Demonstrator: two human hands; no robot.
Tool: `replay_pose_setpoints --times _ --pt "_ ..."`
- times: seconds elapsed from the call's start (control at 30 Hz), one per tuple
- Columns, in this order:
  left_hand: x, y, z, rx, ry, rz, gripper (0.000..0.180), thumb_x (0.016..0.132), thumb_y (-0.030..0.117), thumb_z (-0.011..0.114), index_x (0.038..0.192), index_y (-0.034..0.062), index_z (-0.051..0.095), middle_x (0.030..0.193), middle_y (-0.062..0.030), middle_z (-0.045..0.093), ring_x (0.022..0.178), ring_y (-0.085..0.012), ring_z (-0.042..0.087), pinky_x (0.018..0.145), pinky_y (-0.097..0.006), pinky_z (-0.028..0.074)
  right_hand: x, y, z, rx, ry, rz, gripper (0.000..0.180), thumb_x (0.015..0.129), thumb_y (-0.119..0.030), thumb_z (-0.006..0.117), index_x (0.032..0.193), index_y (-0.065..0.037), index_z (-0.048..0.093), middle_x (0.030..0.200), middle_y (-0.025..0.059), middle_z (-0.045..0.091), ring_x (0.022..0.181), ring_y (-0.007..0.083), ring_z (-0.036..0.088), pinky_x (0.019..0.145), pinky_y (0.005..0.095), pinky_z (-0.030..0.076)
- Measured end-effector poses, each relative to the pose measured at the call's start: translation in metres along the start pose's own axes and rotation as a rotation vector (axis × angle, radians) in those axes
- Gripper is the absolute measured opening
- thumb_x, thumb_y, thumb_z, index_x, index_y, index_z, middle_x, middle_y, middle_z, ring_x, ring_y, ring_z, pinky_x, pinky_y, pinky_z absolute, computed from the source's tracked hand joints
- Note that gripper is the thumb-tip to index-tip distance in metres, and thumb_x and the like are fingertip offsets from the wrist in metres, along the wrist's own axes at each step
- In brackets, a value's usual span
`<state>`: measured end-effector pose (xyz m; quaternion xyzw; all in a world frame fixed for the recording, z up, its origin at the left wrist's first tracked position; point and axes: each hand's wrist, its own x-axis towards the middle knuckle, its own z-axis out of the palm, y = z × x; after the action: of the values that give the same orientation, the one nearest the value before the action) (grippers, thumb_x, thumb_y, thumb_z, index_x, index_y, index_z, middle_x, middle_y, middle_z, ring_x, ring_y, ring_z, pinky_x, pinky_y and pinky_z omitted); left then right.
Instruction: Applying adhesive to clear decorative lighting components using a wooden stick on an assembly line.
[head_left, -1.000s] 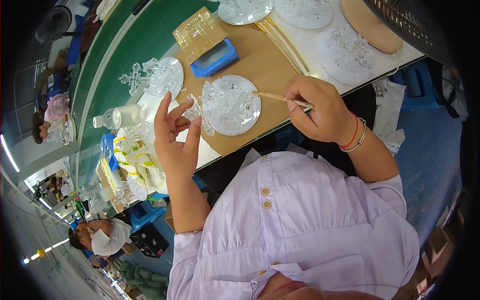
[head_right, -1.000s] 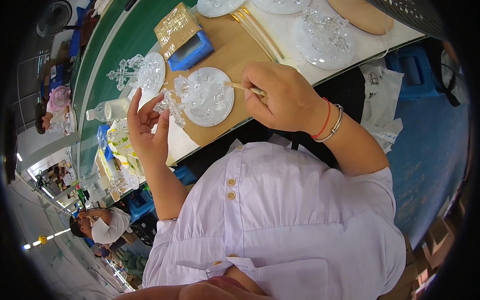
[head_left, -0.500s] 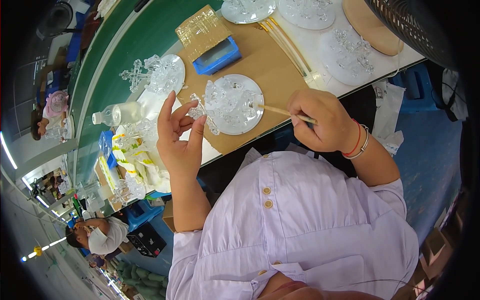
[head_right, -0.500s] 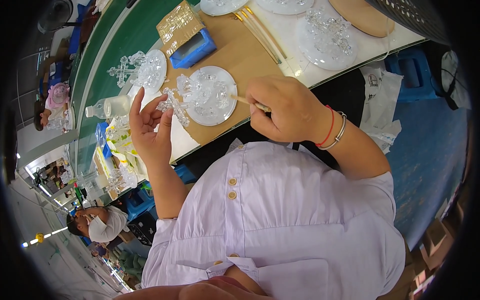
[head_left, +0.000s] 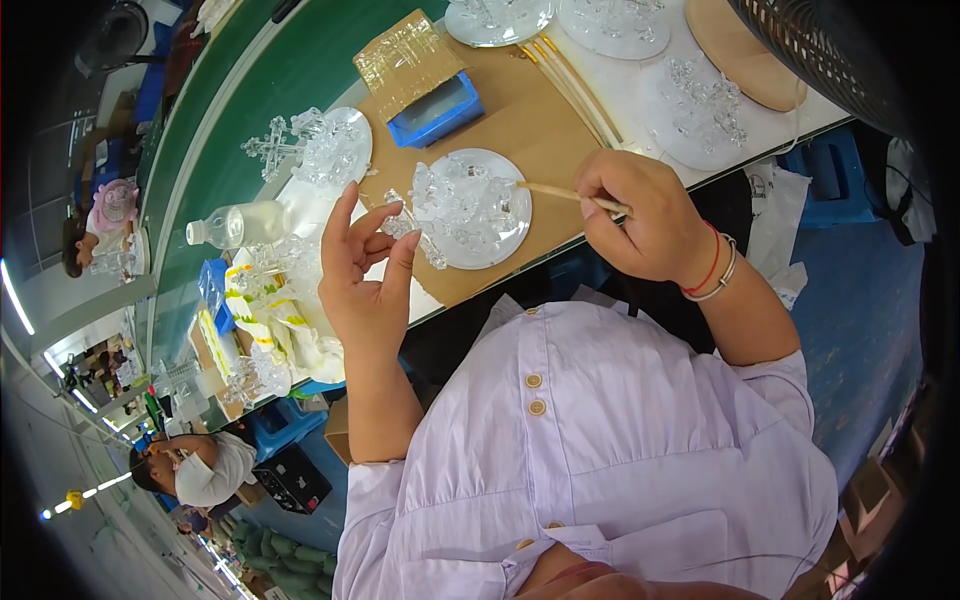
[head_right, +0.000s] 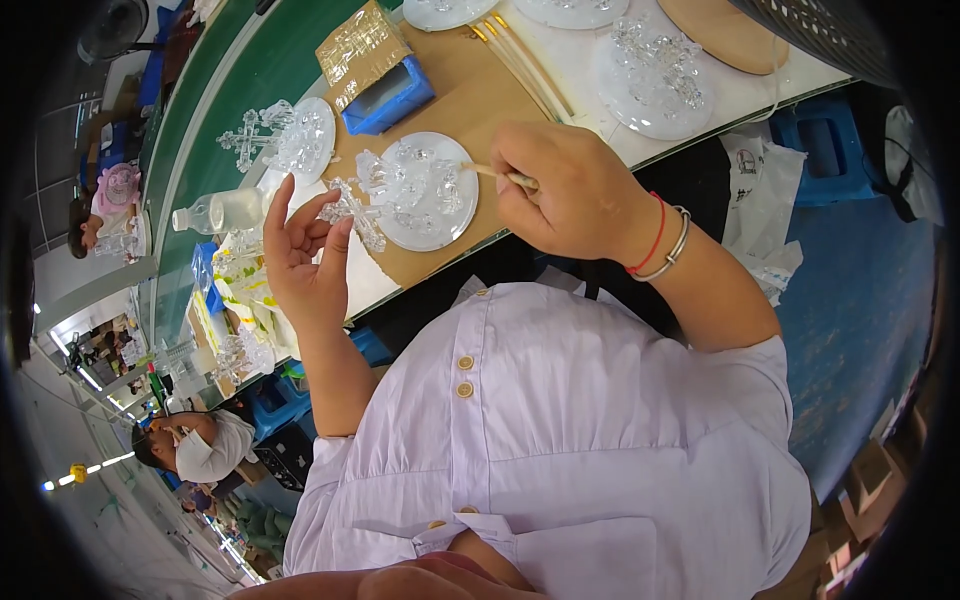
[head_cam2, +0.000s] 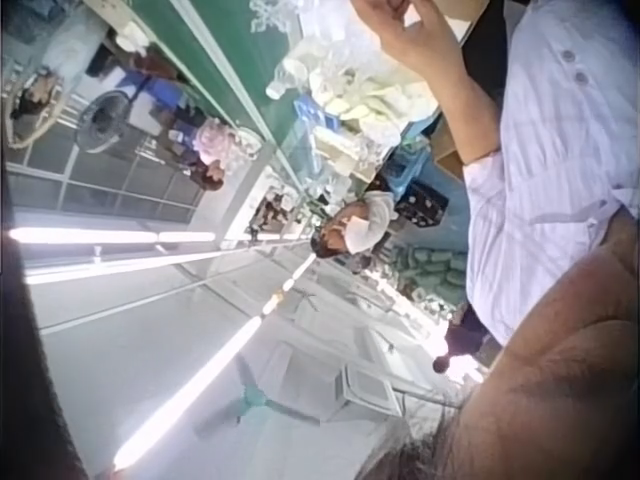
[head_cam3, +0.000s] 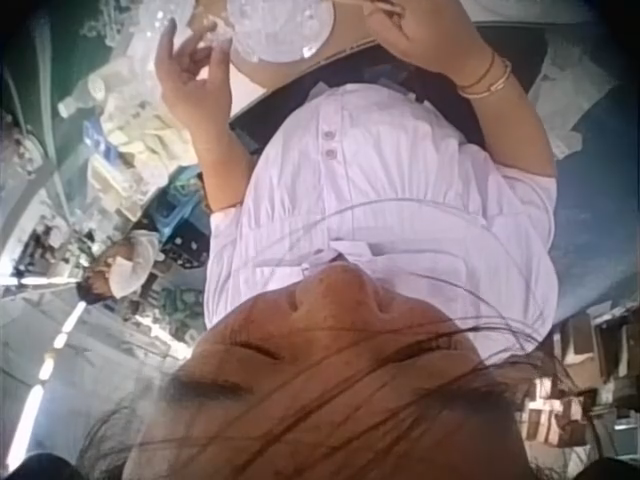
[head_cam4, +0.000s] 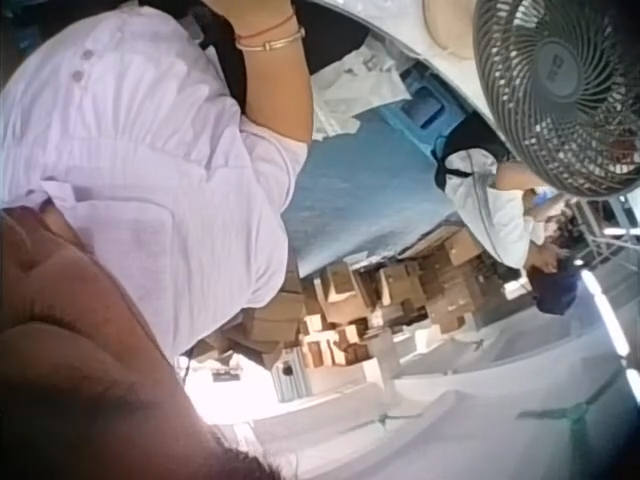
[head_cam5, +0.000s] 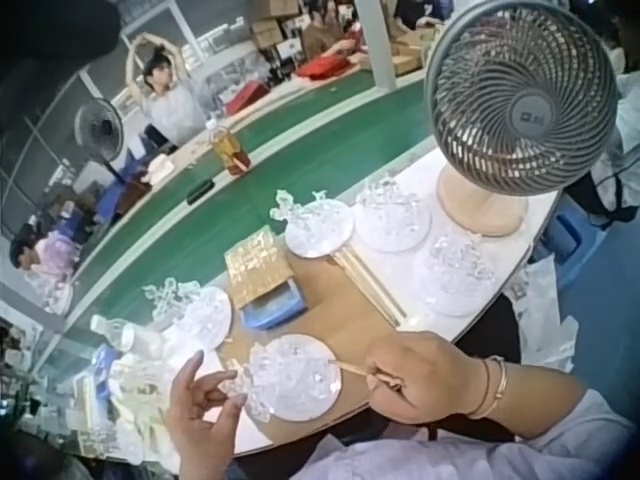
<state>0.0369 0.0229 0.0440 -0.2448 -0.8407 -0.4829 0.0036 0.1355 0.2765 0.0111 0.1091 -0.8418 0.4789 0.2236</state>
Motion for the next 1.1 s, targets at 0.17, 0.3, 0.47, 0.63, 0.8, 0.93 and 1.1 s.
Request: replay_pose_setpoints --times 0.17,0.3,0.47,0.63,0.8,0.93,1.1 --pt "-0.002 0.0 0.0 0.011 0.008 -0.002 0.062 0.08 0.0 0.072 0.135 0.0026 0.045 0.105 -0.0131 0.069 0.076 -0.0113 0.063 0.072 -0.026 0.054 -0.002 0.0 0.0 -0.005 -0.018 0.012 0.01 0.075 0.004 0.054 0.081 -0.001 0.049 0.072 0.0118 0.054 0.059 0.0259 0.052 0.056 0.0318 0.043" --pt "-0.001 0.001 0.002 0.007 0.016 -0.01 0.061 0.08 0.0 0.073 0.135 0.0027 0.045 0.105 -0.0136 0.069 0.076 -0.0115 0.064 0.073 -0.026 0.054 -0.01 -0.006 -0.005 0.029 -0.087 -0.001 0.01 0.075 0.003 0.055 0.082 -0.002 0.049 0.072 0.0118 0.054 0.058 0.0264 0.052 0.055 0.0323 0.043" --pt "-0.002 -0.001 0.008 0.023 0.049 0.035 0.059 0.08 0.001 0.074 0.133 0.0022 0.048 0.104 -0.015 0.068 0.075 -0.0123 0.065 0.071 -0.026 0.055 -0.014 -0.009 -0.014 0.031 -0.025 0.03 0.011 0.074 0.005 0.055 0.083 -0.001 0.05 0.075 0.0126 0.057 0.059 0.0252 0.054 0.056 0.0308 0.044" --pt "-0.001 0.002 0.023 0.028 0.066 0.081 0.058 0.078 0.002 0.076 0.13 0.0011 0.05 0.102 -0.0164 0.068 0.074 -0.0134 0.066 0.068 -0.026 0.056 -0.014 -0.001 -0.016 -0.023 0.074 0.038 0.014 0.074 0.007 0.054 0.085 0.0 0.051 0.078 0.0133 0.058 0.062 0.024 0.055 0.059 0.0291 0.046" --pt "-0.002 0.005 0.026 0.02 0.073 0.089 0.059 0.077 0.001 0.078 0.128 0.0005 0.051 0.1 -0.0161 0.068 0.073 -0.0131 0.067 0.066 -0.025 0.056 -0.011 0.003 -0.009 -0.063 0.033 0.002 0.013 0.073 0.006 0.055 0.084 -0.001 0.05 0.077 0.013 0.057 0.061 0.0257 0.054 0.057 0.0314 0.045" --pt "0.0 0.003 0.026 0.033 0.073 0.109 0.059 0.076 0.002 0.079 0.128 0.0004 0.051 0.1 -0.0161 0.068 0.072 -0.0128 0.066 0.065 -0.024 0.055 -0.013 0.001 -0.014 -0.057 -0.03 -0.045 0.014 0.072 0.006 0.055 0.083 -0.001 0.05 0.074 0.0128 0.056 0.06 0.027 0.053 0.056 0.0324 0.045" --pt "0.0 -0.001 0.027 0.06 0.084 0.16 0.059 0.074 0.002 0.08 0.126 0.0002 0.052 0.096 -0.0151 0.069 0.07 -0.0125 0.066 0.063 -0.024 0.055 -0.015 -0.003 -0.016 -0.02 -0.025 -0.023 0.015 0.07 0.007 0.055 0.082 -0.001 0.05 0.073 0.0131 0.056 0.059 0.0274 0.054 0.055 0.0321 0.045"
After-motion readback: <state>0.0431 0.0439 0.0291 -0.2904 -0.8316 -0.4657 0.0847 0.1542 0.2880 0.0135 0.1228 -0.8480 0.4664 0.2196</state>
